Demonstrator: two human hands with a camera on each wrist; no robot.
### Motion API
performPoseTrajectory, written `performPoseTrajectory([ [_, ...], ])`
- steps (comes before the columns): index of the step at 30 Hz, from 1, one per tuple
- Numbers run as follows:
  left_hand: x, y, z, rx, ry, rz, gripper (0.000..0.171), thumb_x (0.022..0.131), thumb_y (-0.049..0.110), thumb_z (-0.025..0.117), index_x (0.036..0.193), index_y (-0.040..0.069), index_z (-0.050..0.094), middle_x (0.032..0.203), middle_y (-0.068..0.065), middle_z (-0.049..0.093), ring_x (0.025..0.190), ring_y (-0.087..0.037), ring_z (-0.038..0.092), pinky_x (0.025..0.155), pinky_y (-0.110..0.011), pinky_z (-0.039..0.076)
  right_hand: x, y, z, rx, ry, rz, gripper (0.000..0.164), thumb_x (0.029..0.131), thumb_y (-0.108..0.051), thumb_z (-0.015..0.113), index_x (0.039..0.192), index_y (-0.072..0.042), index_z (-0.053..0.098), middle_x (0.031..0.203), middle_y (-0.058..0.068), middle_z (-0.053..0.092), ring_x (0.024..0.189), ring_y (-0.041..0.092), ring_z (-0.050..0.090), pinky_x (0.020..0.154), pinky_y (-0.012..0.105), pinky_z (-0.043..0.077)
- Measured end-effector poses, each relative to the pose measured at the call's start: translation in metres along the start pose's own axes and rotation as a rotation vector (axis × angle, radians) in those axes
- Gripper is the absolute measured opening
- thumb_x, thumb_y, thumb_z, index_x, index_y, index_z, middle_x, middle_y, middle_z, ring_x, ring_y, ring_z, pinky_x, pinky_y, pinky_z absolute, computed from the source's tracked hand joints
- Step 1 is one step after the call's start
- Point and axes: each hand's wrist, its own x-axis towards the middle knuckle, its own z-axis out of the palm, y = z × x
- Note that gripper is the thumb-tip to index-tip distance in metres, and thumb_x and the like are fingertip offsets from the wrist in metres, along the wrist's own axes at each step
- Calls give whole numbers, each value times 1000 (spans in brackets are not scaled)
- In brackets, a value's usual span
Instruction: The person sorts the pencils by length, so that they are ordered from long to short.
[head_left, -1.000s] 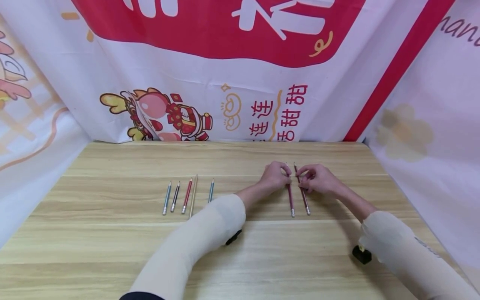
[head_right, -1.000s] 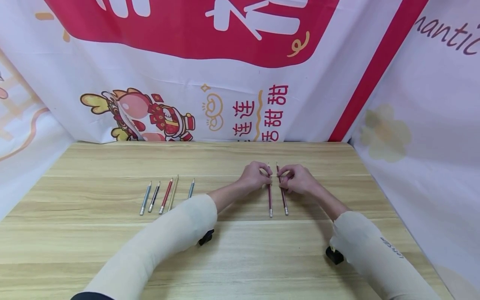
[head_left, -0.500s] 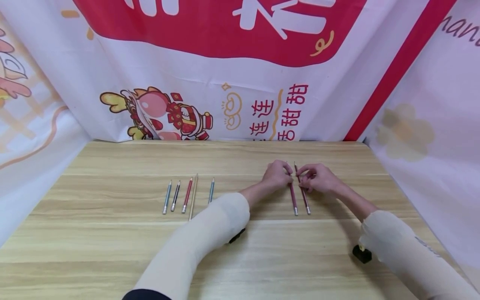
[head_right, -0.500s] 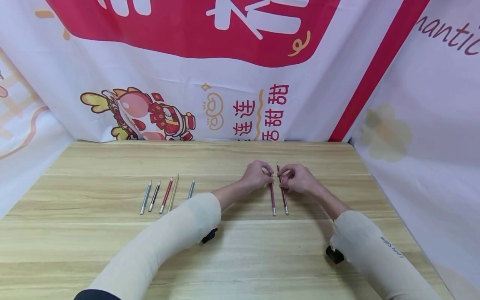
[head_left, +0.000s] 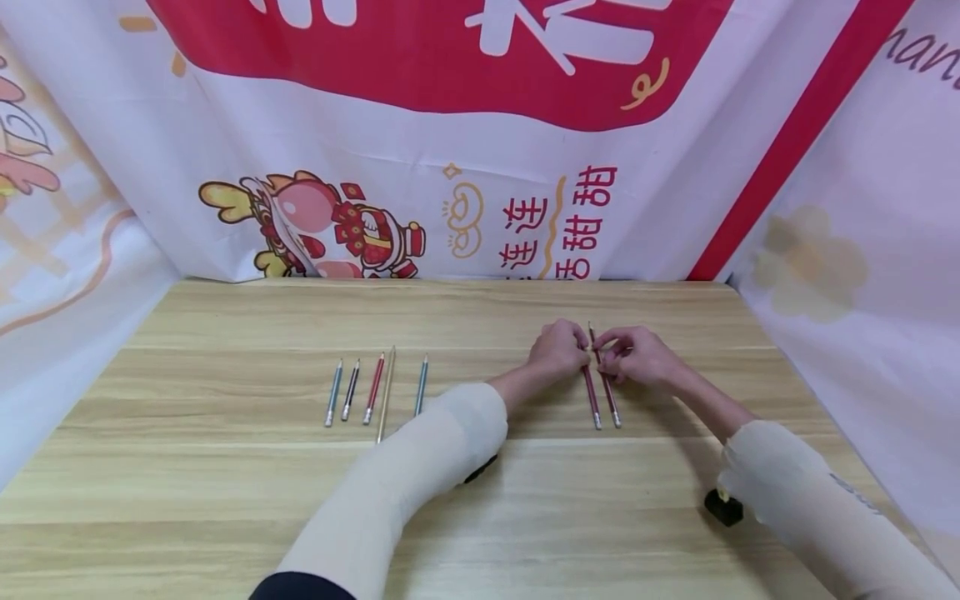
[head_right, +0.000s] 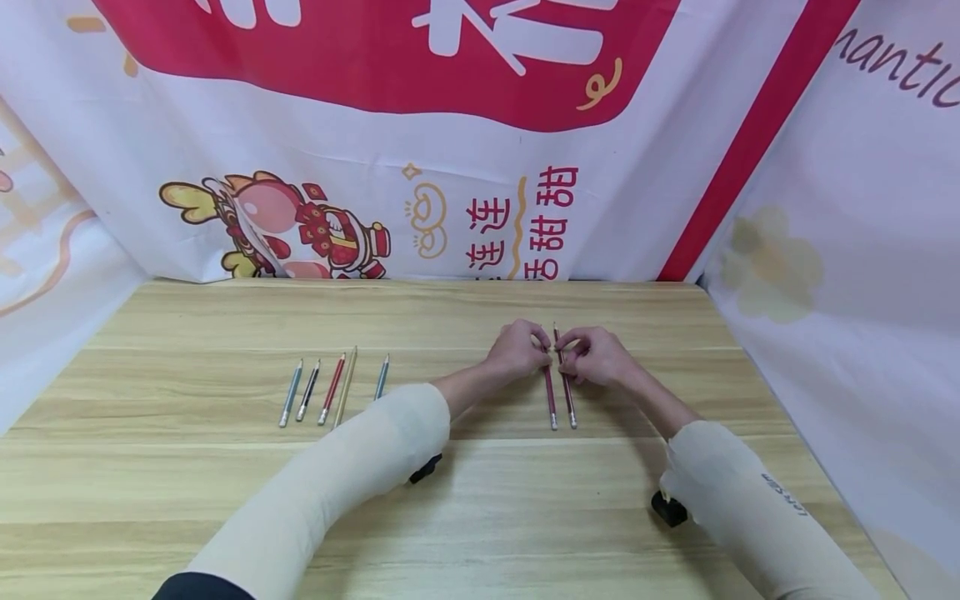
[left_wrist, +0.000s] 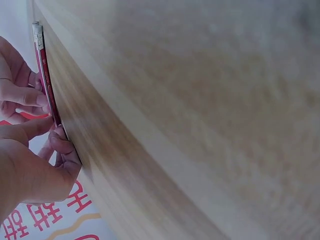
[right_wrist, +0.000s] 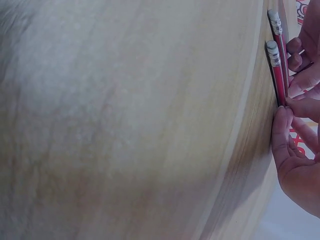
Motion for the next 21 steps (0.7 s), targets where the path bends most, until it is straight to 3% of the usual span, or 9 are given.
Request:
performPoseTrajectory([
  [8,-5,2,-3,-13,15,-4,13,86,6,81,96,10,75,96,-1,72,82,-15,61,76,-27,52,-1,-3,0,7,0,-12,35,84,14,58,118,15,63,88,21,69,72,15,64,59,27,59],
  [15,-6,3,-4,-31,4,-25,14,86,6,81,97,10,75,95,-1,71,78,-15,60,74,-27,51,0,-4,-1,-5,-3,1,33,85,13,61,118,14,63,89,20,70,74,17,64,59,28,59],
  [21,-9,2,-5,-50,-5,-6,14,86,5,81,98,9,75,94,-1,70,76,-13,57,72,-25,49,0,-4,-1,-10,-12,20,35,86,11,62,121,13,63,92,20,70,75,19,65,60,29,60],
])
